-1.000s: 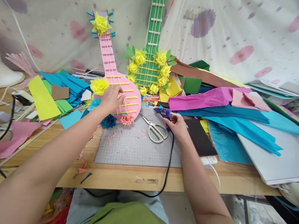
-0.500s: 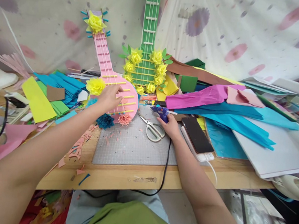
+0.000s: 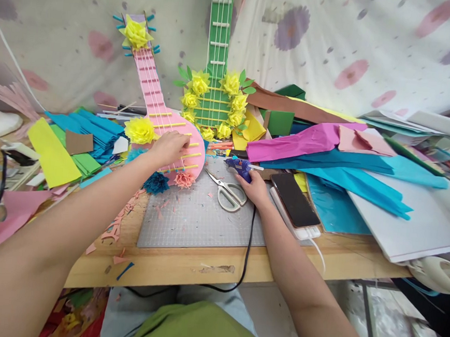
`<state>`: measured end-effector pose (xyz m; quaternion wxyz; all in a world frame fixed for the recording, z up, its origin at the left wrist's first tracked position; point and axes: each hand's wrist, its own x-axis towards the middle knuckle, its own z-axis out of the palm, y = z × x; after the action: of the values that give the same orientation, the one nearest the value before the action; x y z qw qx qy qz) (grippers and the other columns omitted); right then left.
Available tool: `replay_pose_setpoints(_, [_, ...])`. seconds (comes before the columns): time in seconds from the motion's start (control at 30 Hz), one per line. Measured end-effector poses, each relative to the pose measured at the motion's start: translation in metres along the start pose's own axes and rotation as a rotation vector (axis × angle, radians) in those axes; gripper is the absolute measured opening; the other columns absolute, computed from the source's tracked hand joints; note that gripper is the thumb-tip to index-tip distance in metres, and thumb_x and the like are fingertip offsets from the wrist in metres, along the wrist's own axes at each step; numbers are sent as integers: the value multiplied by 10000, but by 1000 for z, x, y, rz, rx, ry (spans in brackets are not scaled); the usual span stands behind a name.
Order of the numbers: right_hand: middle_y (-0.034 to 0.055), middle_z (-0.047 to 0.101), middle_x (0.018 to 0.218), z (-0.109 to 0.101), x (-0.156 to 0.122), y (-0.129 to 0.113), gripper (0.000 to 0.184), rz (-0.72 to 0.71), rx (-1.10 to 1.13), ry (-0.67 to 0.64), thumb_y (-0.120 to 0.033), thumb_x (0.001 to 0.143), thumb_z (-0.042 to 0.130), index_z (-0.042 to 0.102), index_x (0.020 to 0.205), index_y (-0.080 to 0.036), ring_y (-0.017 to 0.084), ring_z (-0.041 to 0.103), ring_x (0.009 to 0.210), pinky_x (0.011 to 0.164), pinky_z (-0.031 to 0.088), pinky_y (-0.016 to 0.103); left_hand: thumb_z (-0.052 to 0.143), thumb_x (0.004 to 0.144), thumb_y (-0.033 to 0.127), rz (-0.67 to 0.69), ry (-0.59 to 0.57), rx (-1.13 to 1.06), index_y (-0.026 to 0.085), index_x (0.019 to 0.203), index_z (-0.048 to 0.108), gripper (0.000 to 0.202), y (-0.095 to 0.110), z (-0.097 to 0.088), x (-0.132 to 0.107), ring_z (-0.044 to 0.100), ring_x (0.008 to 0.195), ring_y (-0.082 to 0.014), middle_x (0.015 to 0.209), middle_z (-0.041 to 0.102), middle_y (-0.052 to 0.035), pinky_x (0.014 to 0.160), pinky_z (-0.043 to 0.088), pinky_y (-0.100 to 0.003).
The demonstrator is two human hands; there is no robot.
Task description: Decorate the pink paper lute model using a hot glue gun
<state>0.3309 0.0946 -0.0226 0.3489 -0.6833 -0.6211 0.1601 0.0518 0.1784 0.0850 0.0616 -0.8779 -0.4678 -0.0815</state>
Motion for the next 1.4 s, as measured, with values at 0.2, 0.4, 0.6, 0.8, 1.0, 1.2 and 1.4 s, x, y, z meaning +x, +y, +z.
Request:
replay_pose_setpoints(0.2, [78, 597, 881, 0, 0, -3, 343, 40, 0, -10, -533, 744, 528, 527, 798, -194, 230, 561, 850, 763, 426, 340, 514, 757, 160, 154, -72, 18, 203, 741, 565, 69, 14, 3, 0, 561, 887, -233, 797, 609, -74, 776, 394, -336])
replay_pose_setpoints(0.4, [84, 595, 874, -25, -8, -15, 379, 48, -163, 103, -496, 637, 656, 505, 819, -200, 243, 556, 842, 705, 413, 331, 505, 797, 223, 175, -90, -10, 196, 849, 622, 131, 21, 1, 1, 577, 916, -231, 856, 650, -76, 787, 388, -326])
replay_pose_setpoints(0.6, [22, 567, 586, -49, -30, -42, 356, 84, -336, -307, -491, 734, 604, 441, 563, -224, 189, 535, 606, 548, 303, 286, 493, 847, 361, -69, 73, -180, 187, 790, 629, 228, 21, -5, -25, 585, 785, -201, 818, 664, -55, 709, 390, -312])
replay_pose_setpoints(0.8, [59, 651, 716, -28, -40, -56, 298, -12, -422, -344, -484, 722, 646, 550, 840, -228, 235, 601, 661, 552, 306, 293, 678, 722, 345, 126, 68, -122, 198, 957, 639, 280, 32, 21, -58, 527, 1015, -263, 1043, 646, -89, 856, 381, -383])
replay_pose_setpoints(1.0, [102, 684, 844, -21, -41, -63, 343, 13, -475, -364, -486, 767, 604, 532, 970, -220, 271, 646, 773, 621, 376, 314, 555, 812, 275, 58, 121, -267, 201, 688, 593, 149, 39, 28, -63, 571, 864, -212, 795, 655, -45, 807, 399, -363])
replay_pose_setpoints(1.2, [84, 690, 929, -15, -42, -65, 334, 7, -463, -322, -476, 807, 550, 535, 1016, -216, 242, 650, 872, 690, 420, 303, 436, 871, 343, -314, 276, -653, 191, 885, 542, 186, 38, 23, -78, 607, 878, -177, 931, 658, -54, 783, 458, -319])
replay_pose_setpoints(1.4, [68, 681, 982, -11, -44, -67, 327, 35, -429, -302, -457, 834, 515, 535, 1050, -213, 233, 642, 918, 734, 432, 308, 608, 782, 339, -115, 262, -307, 203, 942, 607, 209, 53, 32, -82, 499, 1123, -264, 1149, 602, -90, 967, 362, -419])
